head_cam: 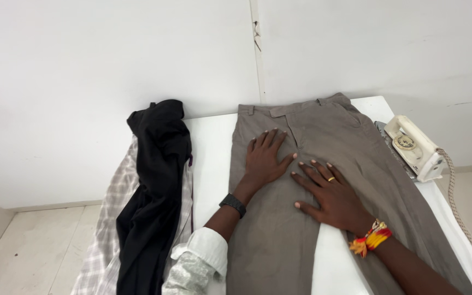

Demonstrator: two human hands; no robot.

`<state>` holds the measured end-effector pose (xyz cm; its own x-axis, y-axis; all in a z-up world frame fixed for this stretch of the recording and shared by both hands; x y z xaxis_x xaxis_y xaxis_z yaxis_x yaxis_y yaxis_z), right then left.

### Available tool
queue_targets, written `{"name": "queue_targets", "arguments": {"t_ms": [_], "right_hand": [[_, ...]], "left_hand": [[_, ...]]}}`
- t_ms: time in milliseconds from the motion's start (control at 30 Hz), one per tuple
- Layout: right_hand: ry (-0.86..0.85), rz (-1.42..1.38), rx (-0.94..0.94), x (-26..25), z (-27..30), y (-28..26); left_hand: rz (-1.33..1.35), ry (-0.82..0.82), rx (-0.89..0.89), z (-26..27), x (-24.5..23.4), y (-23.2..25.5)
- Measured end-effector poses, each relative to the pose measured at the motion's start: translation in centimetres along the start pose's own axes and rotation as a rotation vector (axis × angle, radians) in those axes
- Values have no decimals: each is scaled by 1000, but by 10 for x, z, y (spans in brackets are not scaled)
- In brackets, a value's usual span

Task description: The person irons a pair of gray trousers laid flat on a white table. They use a white electric iron to smooth the fabric, moving it back and forth over the legs and waist area. The person frequently adjusts the trousers with their hands to align the fabric and ensure even ironing.

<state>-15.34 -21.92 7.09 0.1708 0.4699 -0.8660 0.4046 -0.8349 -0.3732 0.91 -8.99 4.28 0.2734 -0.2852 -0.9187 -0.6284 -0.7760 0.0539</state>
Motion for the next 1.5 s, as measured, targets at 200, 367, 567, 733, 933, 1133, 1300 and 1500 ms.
{"name": "queue_targets", "arguments": {"t_ms": [200, 367, 567, 733, 933, 1133, 1300, 1500], "right_hand": [[-3, -38, -22, -1, 3, 14], [27, -9, -28, 3, 6, 14], [11, 21, -56, 5, 7, 17], [-11, 50, -31, 9, 8, 19], [-59, 0, -150, -6, 13, 9], [260, 191, -55, -108, 19, 60], [254, 100, 791, -165, 33, 197], [90, -497, 867, -137, 66, 295]], "left_hand": [[-184, -72, -90, 8, 18, -60], [-121, 31, 28, 47, -1, -22], [-177, -204, -73, 81, -16, -14], [-91, -74, -100, 106, -28, -33], [-126, -211, -97, 125, -37, -37], [54, -103, -170, 127, -48, -41], [52, -84, -202, 126, -46, -41], [67, -56, -223, 126, -49, -40]]}}
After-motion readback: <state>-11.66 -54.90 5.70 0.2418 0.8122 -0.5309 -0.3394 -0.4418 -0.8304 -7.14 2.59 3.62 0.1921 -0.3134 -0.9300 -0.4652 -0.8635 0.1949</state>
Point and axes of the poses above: each hand's wrist, its own z-axis away from the middle knuckle, its own x-axis out of the palm, y = z × x, the point moved 5 cm from there along -z, towards the middle knuckle, and after that the axes turned 14 degrees about -z, right-handed, at the moved point
